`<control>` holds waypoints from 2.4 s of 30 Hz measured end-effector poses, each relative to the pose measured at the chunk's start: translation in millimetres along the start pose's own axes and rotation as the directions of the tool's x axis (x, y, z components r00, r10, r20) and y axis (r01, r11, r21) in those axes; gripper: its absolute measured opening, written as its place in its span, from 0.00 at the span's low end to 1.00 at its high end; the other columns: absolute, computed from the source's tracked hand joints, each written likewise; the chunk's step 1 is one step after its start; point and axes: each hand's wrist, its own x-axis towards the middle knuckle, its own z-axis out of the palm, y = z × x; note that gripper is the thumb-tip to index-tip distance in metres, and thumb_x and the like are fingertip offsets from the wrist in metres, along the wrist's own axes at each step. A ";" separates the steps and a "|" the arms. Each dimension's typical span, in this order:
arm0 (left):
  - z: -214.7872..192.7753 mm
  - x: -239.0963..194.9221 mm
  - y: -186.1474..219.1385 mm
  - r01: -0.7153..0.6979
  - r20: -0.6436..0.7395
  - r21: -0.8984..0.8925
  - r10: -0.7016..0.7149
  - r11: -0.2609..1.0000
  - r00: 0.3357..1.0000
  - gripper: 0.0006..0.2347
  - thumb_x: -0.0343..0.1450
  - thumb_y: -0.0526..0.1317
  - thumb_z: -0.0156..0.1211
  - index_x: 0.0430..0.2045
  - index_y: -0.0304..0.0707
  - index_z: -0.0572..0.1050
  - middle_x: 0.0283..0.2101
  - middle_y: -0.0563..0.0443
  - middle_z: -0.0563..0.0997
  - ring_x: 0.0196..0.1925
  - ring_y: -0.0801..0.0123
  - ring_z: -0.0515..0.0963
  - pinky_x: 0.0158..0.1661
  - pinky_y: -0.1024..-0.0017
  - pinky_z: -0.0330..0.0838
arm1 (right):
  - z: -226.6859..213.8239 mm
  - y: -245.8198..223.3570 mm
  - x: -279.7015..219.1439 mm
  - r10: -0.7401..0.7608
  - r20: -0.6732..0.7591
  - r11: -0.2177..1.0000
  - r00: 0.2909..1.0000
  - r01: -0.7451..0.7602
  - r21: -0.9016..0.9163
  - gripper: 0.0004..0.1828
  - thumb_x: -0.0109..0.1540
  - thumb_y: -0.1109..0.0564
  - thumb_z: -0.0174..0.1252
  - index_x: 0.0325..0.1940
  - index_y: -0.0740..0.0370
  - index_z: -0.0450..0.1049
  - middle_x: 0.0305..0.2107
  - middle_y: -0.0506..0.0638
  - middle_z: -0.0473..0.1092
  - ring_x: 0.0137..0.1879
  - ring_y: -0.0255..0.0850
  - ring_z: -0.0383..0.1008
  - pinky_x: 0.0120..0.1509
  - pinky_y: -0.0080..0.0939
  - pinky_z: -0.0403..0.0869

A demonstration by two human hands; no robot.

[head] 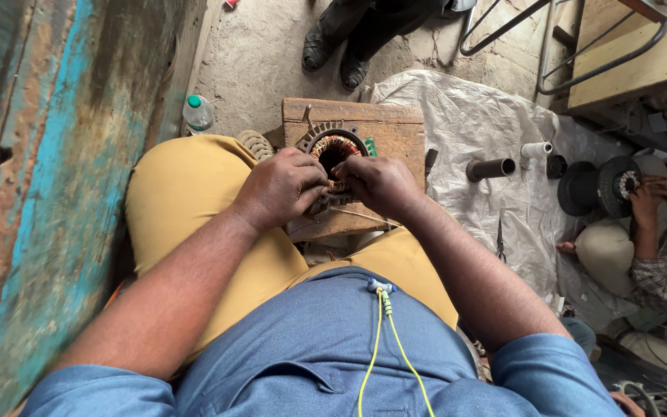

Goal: The person sits on the floor and works on a motor stator placed on a wooden block. They use a screwdriver to adjust the copper windings and tie them with a white string. The person also uses a hammer to tap the stator and continues winding and securing the coils.

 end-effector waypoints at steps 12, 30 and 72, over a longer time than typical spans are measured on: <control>-1.5 16.9 -4.4 0.124 0.038 -0.036 -0.123 0.992 0.992 0.05 0.67 0.38 0.68 0.32 0.41 0.82 0.39 0.53 0.82 0.44 0.62 0.82 0.44 0.63 0.78 | -6.8 8.7 3.3 -0.021 -0.173 0.977 0.985 0.057 0.204 0.02 0.66 0.62 0.59 0.43 0.61 0.73 0.42 0.50 0.80 0.47 0.46 0.84 0.48 0.43 0.81; 0.4 21.6 -13.7 0.152 0.075 -0.137 -0.143 0.979 0.987 0.06 0.65 0.39 0.67 0.31 0.40 0.80 0.39 0.49 0.82 0.44 0.57 0.82 0.45 0.63 0.78 | -5.8 -6.9 -4.9 -0.018 -0.105 0.960 0.994 0.046 0.277 0.04 0.66 0.60 0.59 0.45 0.59 0.75 0.44 0.50 0.80 0.46 0.45 0.83 0.47 0.44 0.81; -0.4 17.5 -17.0 0.176 0.105 -0.170 -0.160 0.969 0.981 0.07 0.65 0.40 0.67 0.31 0.39 0.80 0.37 0.48 0.81 0.42 0.58 0.82 0.45 0.63 0.78 | -12.8 -22.8 2.6 0.266 0.072 0.898 0.961 -0.274 0.343 0.06 0.67 0.59 0.55 0.48 0.57 0.70 0.38 0.51 0.81 0.43 0.44 0.84 0.44 0.44 0.79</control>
